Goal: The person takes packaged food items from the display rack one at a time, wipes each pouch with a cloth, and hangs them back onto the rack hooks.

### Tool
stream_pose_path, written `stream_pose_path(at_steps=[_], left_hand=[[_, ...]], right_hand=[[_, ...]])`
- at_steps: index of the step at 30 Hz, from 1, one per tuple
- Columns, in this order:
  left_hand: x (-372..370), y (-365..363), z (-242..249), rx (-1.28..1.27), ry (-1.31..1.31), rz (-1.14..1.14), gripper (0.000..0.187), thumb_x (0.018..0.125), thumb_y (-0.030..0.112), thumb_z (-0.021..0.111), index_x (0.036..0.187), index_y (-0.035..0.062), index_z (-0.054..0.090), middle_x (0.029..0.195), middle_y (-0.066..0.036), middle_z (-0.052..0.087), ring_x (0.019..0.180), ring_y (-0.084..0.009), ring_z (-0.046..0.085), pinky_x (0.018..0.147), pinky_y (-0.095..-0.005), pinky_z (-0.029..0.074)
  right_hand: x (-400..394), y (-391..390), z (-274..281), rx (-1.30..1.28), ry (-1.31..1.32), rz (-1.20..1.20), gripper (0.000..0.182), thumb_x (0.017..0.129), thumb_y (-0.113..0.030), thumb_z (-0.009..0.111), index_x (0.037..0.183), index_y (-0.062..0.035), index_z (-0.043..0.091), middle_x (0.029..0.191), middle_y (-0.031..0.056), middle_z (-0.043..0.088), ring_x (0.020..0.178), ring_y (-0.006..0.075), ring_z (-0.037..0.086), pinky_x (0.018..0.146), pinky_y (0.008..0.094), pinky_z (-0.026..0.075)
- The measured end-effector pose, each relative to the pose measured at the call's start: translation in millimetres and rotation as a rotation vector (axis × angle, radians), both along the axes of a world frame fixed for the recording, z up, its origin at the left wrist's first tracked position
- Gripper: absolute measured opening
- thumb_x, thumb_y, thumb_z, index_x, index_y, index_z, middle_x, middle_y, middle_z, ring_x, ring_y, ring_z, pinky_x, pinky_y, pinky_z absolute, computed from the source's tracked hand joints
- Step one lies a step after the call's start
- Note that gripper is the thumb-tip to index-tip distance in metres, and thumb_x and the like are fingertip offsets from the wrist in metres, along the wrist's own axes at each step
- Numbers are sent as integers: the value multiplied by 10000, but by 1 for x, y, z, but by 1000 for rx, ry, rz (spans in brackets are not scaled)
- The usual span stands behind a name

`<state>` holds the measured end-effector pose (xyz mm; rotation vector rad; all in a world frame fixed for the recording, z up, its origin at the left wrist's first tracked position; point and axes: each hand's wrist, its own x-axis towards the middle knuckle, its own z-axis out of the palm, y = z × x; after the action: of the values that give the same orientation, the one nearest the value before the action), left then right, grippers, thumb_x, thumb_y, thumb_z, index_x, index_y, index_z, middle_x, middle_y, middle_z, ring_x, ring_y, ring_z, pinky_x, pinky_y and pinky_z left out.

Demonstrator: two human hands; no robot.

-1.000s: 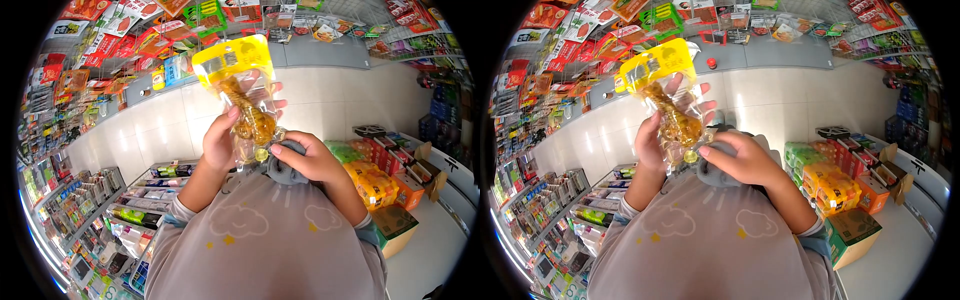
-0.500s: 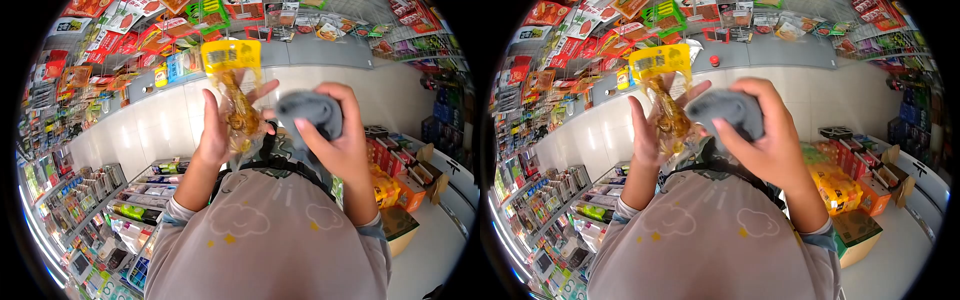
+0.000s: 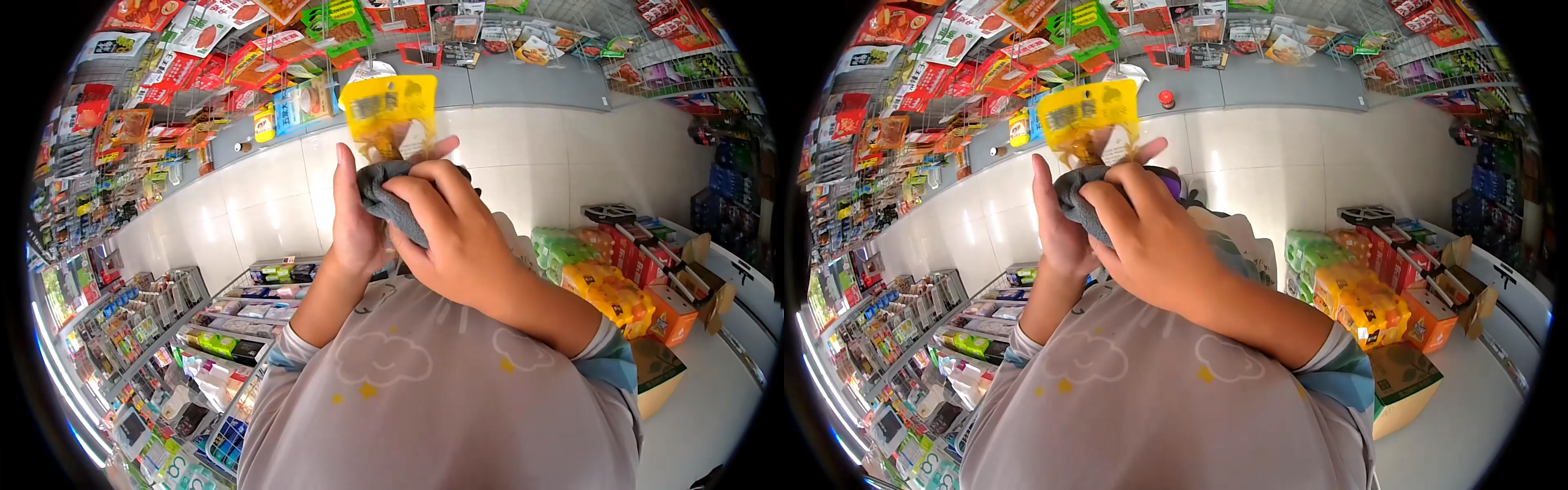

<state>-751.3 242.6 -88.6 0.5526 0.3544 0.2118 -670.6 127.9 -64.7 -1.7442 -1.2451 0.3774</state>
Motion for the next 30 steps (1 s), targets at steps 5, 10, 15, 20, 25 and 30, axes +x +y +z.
stream_pose_path(at_steps=[5,10,15,20,25,30], left_hand=[[8,10,9,-151,-75,161,749,1012,705,278,1574,216,361,1615,-301,290,1401,-560,397,1104,-655,403],[11,25,-2,-359,-151,74,619,1071,604,295,1563,242,394,1649,-219,280,1447,-569,312,1110,-738,333],[7,24,-7,-359,-105,84,552,1102,532,282,1536,220,416,1613,-217,354,1429,-571,338,1127,-671,378],[-8,25,-11,-321,38,-73,614,1089,553,329,1515,117,404,1480,-195,497,1200,-372,644,901,-493,614],[-15,27,-8,-148,110,-371,652,1051,118,557,1597,100,202,1469,-190,491,1218,-377,639,896,-442,607],[-10,23,-5,-14,74,-546,757,999,-20,589,1622,116,182,1432,-168,529,1174,-298,663,856,-331,562]], right_hand=[[-4,-1,-16,155,33,-16,530,733,-57,803,1205,-39,564,1148,158,530,1044,365,603,870,438,535],[-4,-9,-12,107,-36,178,516,700,-64,838,1161,-76,610,1114,107,569,995,314,638,802,415,560],[8,-12,-5,17,-143,2,519,693,-76,814,1164,-87,597,1111,109,551,950,330,585,820,437,517],[28,-3,-4,26,-111,-155,516,713,-9,771,1195,-65,597,1111,141,559,1017,374,561,870,467,491],[51,5,-6,42,-237,-308,481,754,13,746,1206,-37,590,1103,158,558,1004,392,559,867,467,485],[59,15,6,99,-228,-353,364,817,-7,690,1171,-34,610,1097,174,578,1023,391,574,889,457,476]])
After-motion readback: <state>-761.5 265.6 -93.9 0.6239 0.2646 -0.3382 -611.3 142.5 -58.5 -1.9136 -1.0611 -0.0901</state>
